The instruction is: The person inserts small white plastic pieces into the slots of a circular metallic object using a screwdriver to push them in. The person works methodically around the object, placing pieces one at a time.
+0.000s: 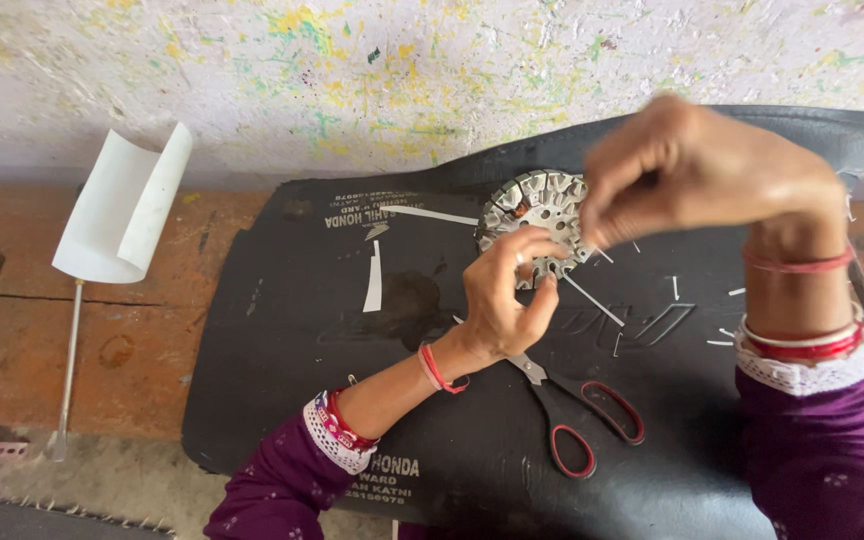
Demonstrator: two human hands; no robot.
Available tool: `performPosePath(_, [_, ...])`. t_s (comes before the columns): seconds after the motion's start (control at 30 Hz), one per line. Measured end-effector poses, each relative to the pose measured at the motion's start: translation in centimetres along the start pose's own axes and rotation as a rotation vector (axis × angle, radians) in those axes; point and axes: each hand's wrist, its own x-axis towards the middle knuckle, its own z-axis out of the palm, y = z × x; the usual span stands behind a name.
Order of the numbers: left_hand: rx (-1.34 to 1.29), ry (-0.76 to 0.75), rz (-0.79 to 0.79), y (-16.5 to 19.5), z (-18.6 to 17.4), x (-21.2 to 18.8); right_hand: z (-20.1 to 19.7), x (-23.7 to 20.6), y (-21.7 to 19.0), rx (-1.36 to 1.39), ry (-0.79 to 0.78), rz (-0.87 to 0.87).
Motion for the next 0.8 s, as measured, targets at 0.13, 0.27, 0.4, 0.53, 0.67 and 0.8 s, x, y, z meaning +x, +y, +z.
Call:
performPosePath(0.13, [-0.265,0.071,-0.166,-0.3,1.1,-0.9,2.1,2.6,3.7,-0.135,0.386,0.124])
performPosePath(0.27, [-0.329,0.092,-0.252,-0.3,1.5,-1.3,5.0,5.0,8.8,0.048,0.403,0.242])
performPosePath(0.4, [-0.402,0.1,-0.284,-0.4,1.6,-1.2,6.4,5.3,12.2,0.262,0.39,0.361])
performPosePath(0.53, [-0.383,0.082,-0.268,-0.2,1.6,-1.5,7.0,5.2,13.4,0.339,0.419,0.373])
performPosePath(0.67, [-0.402,0.069,-0.27,0.0,1.5,-1.6,7.3,5.4,13.5,0.369,0.435,0.359])
performPosePath(0.8, [-0.404,0.072,-0.313,0.0,1.6,-1.6,7.3,5.2,13.7,0.276,0.405,0.38])
